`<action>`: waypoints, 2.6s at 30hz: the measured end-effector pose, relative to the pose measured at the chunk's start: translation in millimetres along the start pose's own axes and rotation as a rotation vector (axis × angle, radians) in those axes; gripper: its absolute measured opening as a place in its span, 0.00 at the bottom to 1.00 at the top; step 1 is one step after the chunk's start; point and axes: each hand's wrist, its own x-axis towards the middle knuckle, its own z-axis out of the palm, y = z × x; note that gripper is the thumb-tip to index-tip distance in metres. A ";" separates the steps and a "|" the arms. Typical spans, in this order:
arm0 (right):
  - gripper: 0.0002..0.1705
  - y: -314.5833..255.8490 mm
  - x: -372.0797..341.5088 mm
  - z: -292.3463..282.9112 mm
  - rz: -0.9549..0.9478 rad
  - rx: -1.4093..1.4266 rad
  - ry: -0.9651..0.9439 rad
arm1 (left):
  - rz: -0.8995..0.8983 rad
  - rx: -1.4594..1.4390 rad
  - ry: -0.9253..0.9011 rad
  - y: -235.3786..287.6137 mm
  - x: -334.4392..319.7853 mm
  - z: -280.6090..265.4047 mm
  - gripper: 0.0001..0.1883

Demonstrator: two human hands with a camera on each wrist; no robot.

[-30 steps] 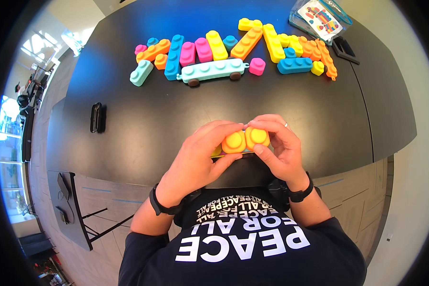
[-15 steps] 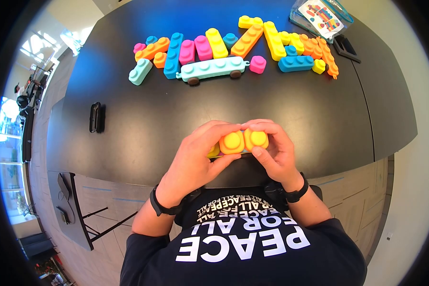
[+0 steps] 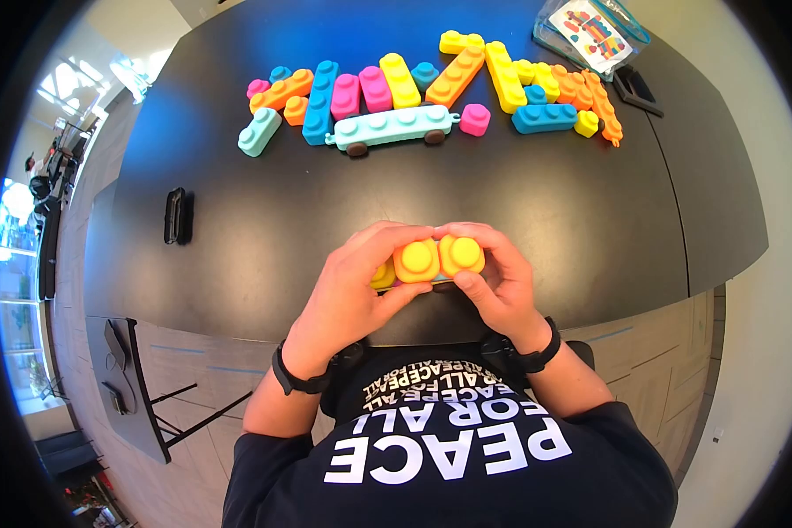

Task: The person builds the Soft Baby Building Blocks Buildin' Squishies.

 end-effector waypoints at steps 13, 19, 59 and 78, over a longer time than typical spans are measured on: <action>0.39 -22.7 55.4 -12.1 -0.003 -0.417 -0.159 | -0.073 0.111 -0.014 -17.2 -29.1 -44.3 0.36; 0.46 27.1 135.9 -55.7 -0.125 -0.939 -0.340 | -0.150 0.241 -0.044 -21.6 -42.6 -69.9 0.41; 0.34 -34.6 27.9 -50.5 0.223 -0.863 -0.317 | -0.123 0.427 -0.107 7.5 -12.5 -108.7 0.35; 0.37 -28.2 38.5 -46.1 0.251 -0.860 -0.373 | -0.172 0.547 -0.135 7.5 -15.1 -108.3 0.34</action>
